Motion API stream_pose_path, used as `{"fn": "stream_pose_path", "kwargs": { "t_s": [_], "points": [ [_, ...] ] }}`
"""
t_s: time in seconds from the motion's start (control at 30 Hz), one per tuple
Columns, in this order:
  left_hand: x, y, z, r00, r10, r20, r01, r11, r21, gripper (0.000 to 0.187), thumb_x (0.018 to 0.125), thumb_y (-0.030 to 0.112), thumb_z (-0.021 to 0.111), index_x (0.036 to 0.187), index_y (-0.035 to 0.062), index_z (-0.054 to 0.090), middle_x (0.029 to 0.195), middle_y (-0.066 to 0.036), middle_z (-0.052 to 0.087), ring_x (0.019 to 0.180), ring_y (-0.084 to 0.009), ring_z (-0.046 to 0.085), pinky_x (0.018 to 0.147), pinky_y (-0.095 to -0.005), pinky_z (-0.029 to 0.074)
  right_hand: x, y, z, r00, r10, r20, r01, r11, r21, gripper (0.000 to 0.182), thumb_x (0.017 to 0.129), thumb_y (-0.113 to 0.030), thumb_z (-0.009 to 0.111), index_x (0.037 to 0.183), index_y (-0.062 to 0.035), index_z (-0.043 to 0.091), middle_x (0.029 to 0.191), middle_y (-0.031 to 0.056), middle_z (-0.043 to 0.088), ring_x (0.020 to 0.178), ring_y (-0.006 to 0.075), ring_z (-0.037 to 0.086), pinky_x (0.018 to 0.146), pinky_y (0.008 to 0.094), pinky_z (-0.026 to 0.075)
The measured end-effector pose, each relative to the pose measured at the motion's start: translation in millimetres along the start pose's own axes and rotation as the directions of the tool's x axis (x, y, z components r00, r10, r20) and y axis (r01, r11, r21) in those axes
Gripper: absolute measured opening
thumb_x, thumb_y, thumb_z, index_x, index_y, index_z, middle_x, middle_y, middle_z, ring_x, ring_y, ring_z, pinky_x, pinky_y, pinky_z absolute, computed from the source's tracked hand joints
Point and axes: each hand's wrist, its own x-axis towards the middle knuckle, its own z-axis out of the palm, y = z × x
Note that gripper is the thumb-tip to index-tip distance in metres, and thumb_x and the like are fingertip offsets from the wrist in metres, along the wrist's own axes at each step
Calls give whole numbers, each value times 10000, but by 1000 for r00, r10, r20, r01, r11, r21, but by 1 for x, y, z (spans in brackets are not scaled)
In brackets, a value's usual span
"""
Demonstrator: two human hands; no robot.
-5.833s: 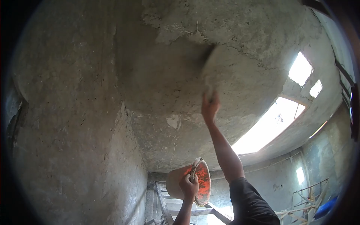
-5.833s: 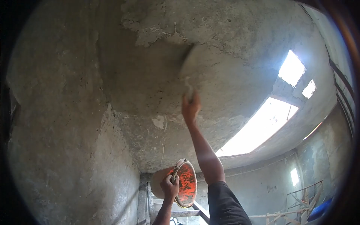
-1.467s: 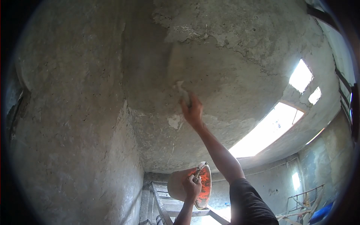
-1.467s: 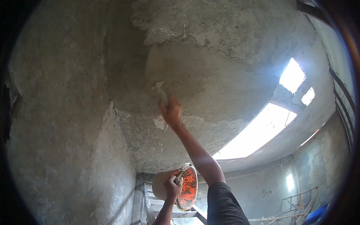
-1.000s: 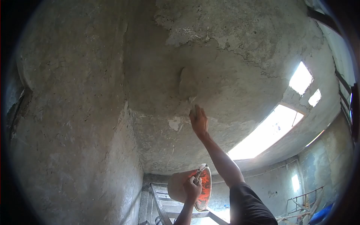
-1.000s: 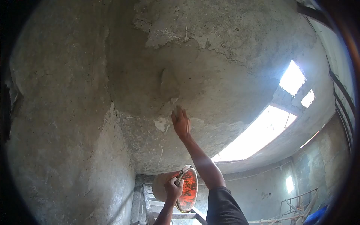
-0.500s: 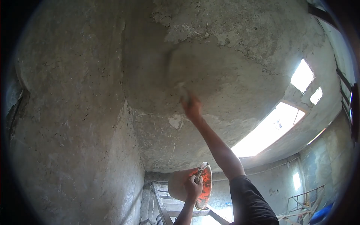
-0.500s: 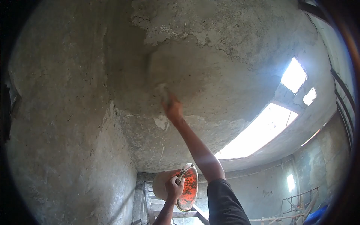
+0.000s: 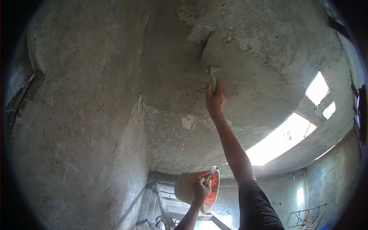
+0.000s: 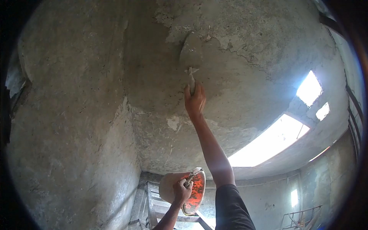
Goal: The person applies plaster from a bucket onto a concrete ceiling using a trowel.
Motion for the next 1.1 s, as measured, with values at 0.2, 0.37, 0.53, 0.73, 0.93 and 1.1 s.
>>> {"fn": "stream_pose_path", "kwargs": {
  "t_s": [0.2,0.37,0.53,0.73,0.93,1.1],
  "points": [
    [0,-3,2,999,36,-35,-36,999,8,321,767,246,687,602,38,506,535,-128,536,513,-311,567,509,-423,419,-2,-20,27,989,54,136,-54,999,-3,355,859,-178,626,1136,26,538,946,235,601,792,400,618,652,443,499],
    [1,0,-3,999,-15,-28,15,1000,-1,322,768,244,685,600,36,506,536,-134,534,513,-320,562,507,-428,416,-47,-16,35,938,156,309,-148,988,-52,386,864,-200,606,1188,-17,500,985,237,583,772,429,609,631,474,501],
    [1,-4,4,998,11,-55,-12,1000,-10,332,765,241,689,590,37,495,531,-139,526,502,-321,553,501,-431,406,-103,-20,6,882,64,468,-95,995,42,395,868,-224,594,1187,-13,496,1012,248,572,752,436,611,605,488,506],
    [1,-2,4,998,32,-48,-34,999,-41,335,760,242,694,585,41,491,529,-142,522,505,-329,553,495,-437,398,-37,-27,6,956,93,277,-109,993,41,374,866,-190,603,1175,-2,506,952,243,567,719,403,601,580,456,489],
    [0,1,3,1000,3,-26,-4,1000,-26,323,761,232,695,593,40,497,524,-144,520,497,-336,546,496,-438,397,-37,-20,52,969,12,246,-22,999,39,386,868,-176,606,1191,7,501,1013,258,572,807,410,605,655,447,502],
    [0,-10,7,995,76,-72,-72,996,61,308,738,236,721,625,26,526,601,-161,555,588,-350,575,560,-450,433,-87,-38,3,823,-64,565,-64,977,205,410,825,-210,656,1163,-11,535,1013,253,603,879,409,610,734,439,507]
  ]
}}
